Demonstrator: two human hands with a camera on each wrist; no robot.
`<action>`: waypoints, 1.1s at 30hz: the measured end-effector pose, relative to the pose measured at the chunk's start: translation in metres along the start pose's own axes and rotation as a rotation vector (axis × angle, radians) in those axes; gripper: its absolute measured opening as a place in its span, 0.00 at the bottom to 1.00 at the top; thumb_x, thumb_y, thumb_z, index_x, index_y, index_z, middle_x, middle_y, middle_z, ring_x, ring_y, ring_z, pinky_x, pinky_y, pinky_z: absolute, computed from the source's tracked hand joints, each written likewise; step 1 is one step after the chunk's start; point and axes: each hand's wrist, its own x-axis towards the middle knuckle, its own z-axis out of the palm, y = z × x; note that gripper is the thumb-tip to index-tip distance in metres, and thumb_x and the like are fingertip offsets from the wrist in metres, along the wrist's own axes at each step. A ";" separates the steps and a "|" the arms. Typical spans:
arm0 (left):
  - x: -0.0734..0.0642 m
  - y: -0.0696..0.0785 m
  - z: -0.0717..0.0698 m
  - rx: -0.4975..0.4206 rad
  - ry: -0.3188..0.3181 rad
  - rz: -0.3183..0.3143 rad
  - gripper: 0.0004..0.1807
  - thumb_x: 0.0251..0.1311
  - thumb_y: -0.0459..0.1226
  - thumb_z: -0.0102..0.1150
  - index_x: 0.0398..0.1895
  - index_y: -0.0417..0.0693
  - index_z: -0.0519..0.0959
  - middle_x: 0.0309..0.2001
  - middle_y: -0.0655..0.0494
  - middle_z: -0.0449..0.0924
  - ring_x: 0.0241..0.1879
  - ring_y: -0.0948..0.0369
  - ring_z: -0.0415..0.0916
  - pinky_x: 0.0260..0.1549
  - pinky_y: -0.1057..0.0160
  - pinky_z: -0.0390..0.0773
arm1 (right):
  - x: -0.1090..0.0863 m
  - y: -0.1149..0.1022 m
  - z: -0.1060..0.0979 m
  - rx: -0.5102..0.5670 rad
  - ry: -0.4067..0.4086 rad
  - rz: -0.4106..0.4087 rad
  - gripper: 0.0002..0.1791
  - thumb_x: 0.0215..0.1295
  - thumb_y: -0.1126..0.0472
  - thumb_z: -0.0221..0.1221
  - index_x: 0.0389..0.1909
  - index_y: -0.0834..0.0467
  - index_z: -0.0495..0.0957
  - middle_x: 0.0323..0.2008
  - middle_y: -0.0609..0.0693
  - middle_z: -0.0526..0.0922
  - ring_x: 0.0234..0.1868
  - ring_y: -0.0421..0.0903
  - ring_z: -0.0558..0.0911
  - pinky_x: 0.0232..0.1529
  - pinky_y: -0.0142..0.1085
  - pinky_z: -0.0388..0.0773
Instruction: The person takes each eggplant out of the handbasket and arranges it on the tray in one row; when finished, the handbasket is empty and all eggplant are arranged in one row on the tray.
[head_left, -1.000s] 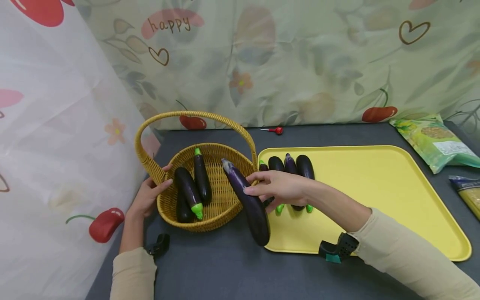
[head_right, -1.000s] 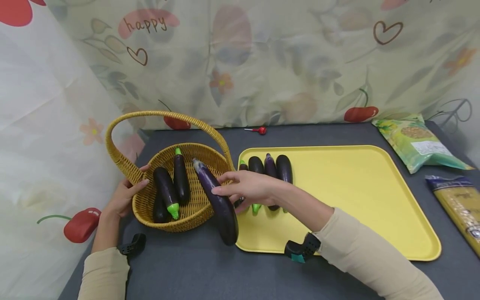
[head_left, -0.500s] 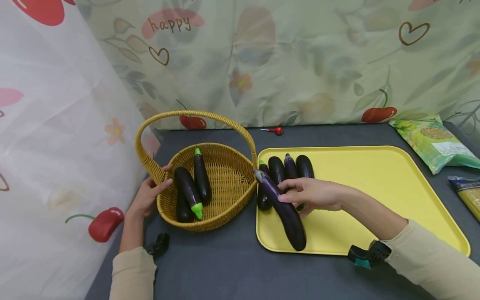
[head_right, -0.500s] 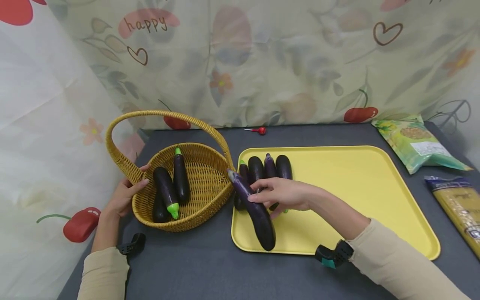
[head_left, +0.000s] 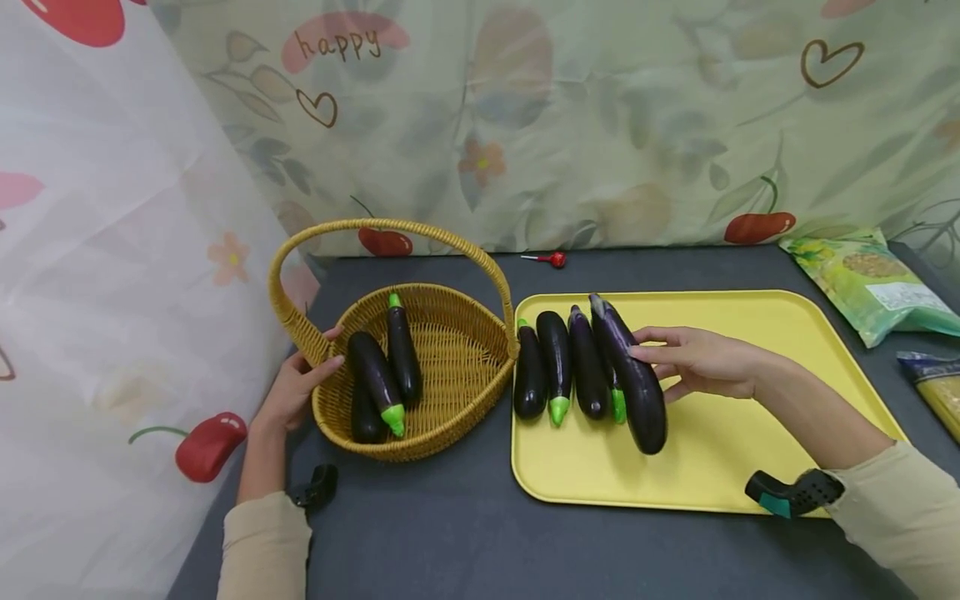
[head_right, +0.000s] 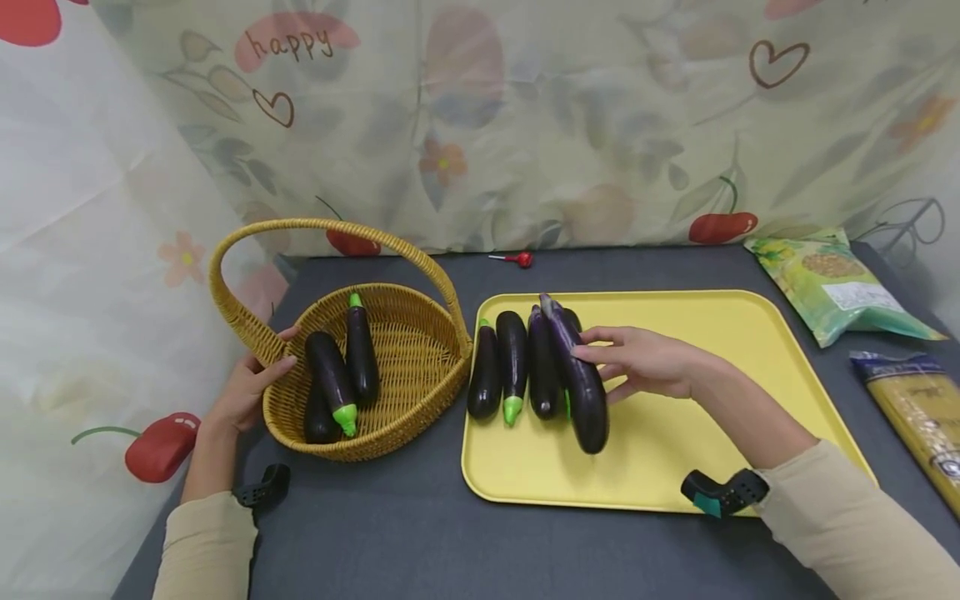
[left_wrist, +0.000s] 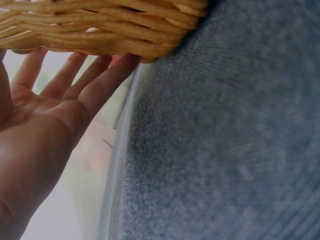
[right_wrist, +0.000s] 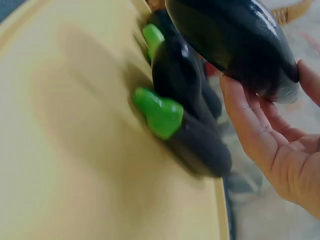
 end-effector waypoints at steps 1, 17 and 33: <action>0.000 0.000 0.000 0.003 0.000 -0.001 0.27 0.68 0.32 0.52 0.69 0.46 0.64 0.56 0.59 0.71 0.48 0.64 0.73 0.42 0.67 0.76 | 0.000 0.001 -0.004 0.008 0.005 -0.002 0.30 0.74 0.55 0.49 0.67 0.68 0.52 0.51 0.57 0.75 0.52 0.53 0.77 0.49 0.51 0.75; 0.000 -0.002 0.000 -0.019 0.003 -0.004 0.26 0.67 0.32 0.53 0.69 0.46 0.65 0.53 0.59 0.73 0.46 0.64 0.74 0.41 0.67 0.77 | 0.012 0.023 -0.044 -0.004 0.229 0.100 0.35 0.72 0.48 0.51 0.67 0.68 0.51 0.49 0.58 0.68 0.47 0.48 0.76 0.47 0.47 0.76; 0.000 -0.001 0.000 -0.017 0.001 -0.002 0.25 0.67 0.32 0.53 0.68 0.46 0.66 0.52 0.57 0.73 0.44 0.63 0.75 0.41 0.66 0.77 | 0.033 0.030 -0.037 -0.227 0.339 0.176 0.44 0.66 0.39 0.54 0.64 0.72 0.55 0.45 0.59 0.72 0.38 0.45 0.79 0.39 0.40 0.80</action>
